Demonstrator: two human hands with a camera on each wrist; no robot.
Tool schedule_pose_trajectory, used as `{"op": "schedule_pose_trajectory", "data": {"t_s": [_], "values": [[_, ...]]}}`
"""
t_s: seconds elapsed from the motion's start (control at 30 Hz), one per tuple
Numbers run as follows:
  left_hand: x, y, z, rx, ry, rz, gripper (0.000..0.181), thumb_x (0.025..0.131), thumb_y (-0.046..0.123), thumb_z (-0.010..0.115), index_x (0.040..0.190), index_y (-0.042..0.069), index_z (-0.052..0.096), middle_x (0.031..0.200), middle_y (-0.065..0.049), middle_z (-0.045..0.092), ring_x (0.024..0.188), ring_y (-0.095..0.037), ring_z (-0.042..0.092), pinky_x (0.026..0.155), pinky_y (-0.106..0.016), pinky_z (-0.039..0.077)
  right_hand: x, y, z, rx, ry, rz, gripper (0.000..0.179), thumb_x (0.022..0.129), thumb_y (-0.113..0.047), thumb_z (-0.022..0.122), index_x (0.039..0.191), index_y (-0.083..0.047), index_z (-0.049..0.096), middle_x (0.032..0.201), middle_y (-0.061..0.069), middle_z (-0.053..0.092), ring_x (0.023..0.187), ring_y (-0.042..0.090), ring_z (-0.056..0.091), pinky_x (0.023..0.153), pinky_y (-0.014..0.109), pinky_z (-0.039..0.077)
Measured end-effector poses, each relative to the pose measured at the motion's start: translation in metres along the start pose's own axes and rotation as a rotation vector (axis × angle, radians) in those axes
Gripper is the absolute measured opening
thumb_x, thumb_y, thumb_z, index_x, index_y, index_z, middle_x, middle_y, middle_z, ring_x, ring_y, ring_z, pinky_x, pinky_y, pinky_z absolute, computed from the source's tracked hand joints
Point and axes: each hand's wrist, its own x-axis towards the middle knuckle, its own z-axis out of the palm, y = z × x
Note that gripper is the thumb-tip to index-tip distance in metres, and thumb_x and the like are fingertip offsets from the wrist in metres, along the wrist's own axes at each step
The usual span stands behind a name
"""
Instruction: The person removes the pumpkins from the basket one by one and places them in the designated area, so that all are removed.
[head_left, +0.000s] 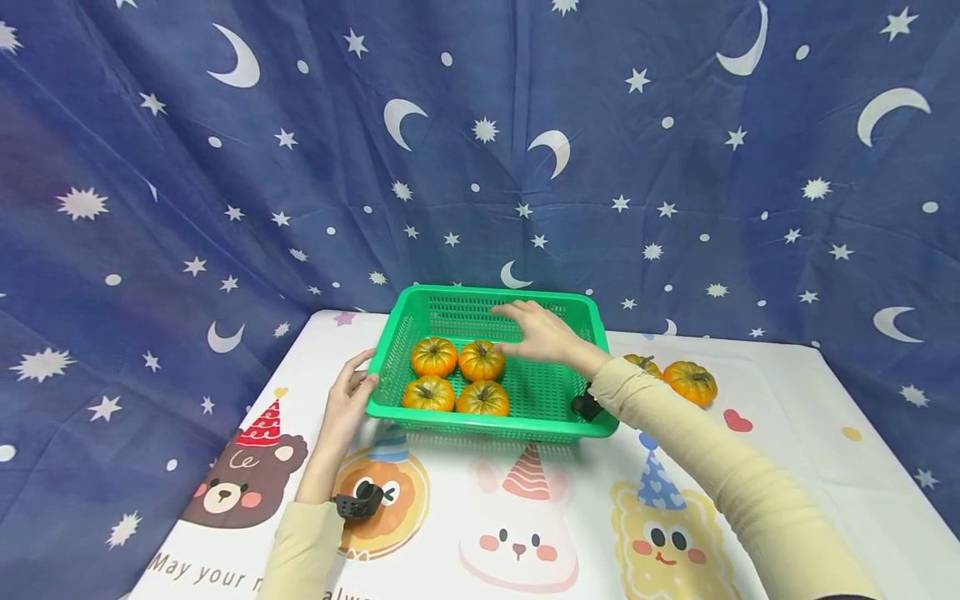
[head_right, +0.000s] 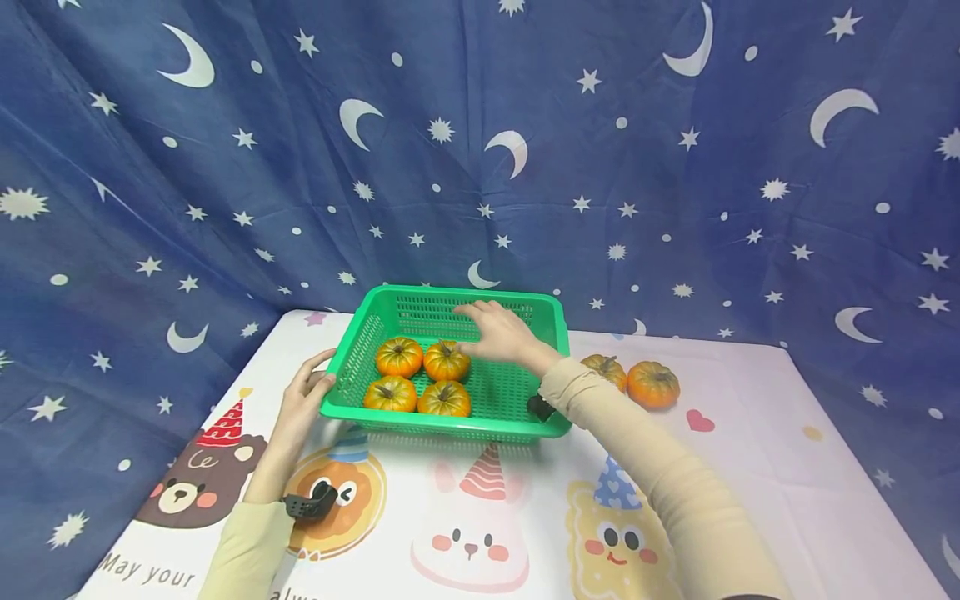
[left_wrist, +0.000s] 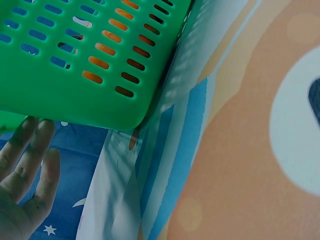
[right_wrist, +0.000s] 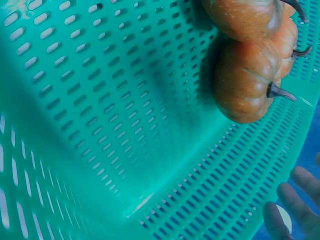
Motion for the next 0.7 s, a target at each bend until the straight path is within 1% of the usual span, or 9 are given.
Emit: {"op": "schedule_pose_trajectory", "data": {"t_s": [0.13, 0.27, 0.37, 0.5, 0.6, 0.7], "values": [[0.000, 0.000, 0.001, 0.005, 0.005, 0.001, 0.043, 0.101, 0.024, 0.047, 0.144, 0.025, 0.043, 0.124, -0.022, 0.060, 0.098, -0.005, 0.058, 0.091, -0.024, 0.041, 0.002, 0.002, 0.008, 0.021, -0.005, 0.006, 0.064, 0.085, -0.041, 0.067, 0.141, -0.019, 0.048, 0.146, 0.010, 0.047, 0.134, 0.034, 0.042, 0.104, 0.052, 0.040], [0.000, 0.000, 0.001, 0.011, 0.009, 0.006, 0.044, 0.101, 0.024, 0.047, 0.144, 0.025, 0.042, 0.122, -0.021, 0.060, 0.097, -0.005, 0.058, 0.094, -0.029, 0.040, 0.004, 0.005, 0.015, 0.053, -0.017, 0.009, 0.063, 0.086, -0.042, 0.067, 0.142, -0.019, 0.047, 0.147, 0.010, 0.046, 0.137, 0.034, 0.039, 0.106, 0.053, 0.039], [0.000, -0.001, 0.001, 0.013, 0.007, 0.010, 0.044, 0.101, 0.024, 0.047, 0.144, 0.025, 0.042, 0.121, -0.021, 0.060, 0.095, -0.003, 0.058, 0.092, -0.027, 0.041, 0.005, 0.007, 0.022, 0.072, -0.035, 0.008, 0.064, 0.087, -0.043, 0.066, 0.142, -0.019, 0.046, 0.147, 0.008, 0.045, 0.137, 0.032, 0.040, 0.104, 0.053, 0.040], [0.001, -0.002, 0.002, 0.002, 0.003, 0.015, 0.043, 0.101, 0.024, 0.048, 0.144, 0.024, 0.043, 0.119, -0.022, 0.061, 0.093, -0.002, 0.059, 0.088, -0.021, 0.042, 0.006, 0.010, 0.029, 0.082, -0.056, 0.013, 0.064, 0.087, -0.046, 0.066, 0.143, -0.022, 0.045, 0.147, 0.007, 0.044, 0.137, 0.031, 0.040, 0.102, 0.053, 0.042], [0.001, -0.002, 0.001, -0.001, 0.001, 0.014, 0.043, 0.101, 0.024, 0.048, 0.144, 0.025, 0.043, 0.119, -0.022, 0.061, 0.094, -0.003, 0.059, 0.089, -0.021, 0.041, 0.008, 0.012, 0.031, 0.089, -0.071, 0.009, 0.066, 0.087, -0.047, 0.066, 0.143, -0.022, 0.045, 0.149, 0.007, 0.043, 0.138, 0.031, 0.039, 0.103, 0.054, 0.041], [0.001, -0.002, 0.001, -0.003, 0.006, 0.013, 0.043, 0.101, 0.024, 0.048, 0.143, 0.025, 0.044, 0.118, -0.021, 0.061, 0.094, -0.004, 0.059, 0.088, -0.022, 0.042, 0.010, 0.012, 0.033, 0.089, -0.102, -0.002, 0.068, 0.086, -0.047, 0.067, 0.144, -0.021, 0.044, 0.150, 0.008, 0.041, 0.139, 0.031, 0.037, 0.106, 0.053, 0.038]]}}
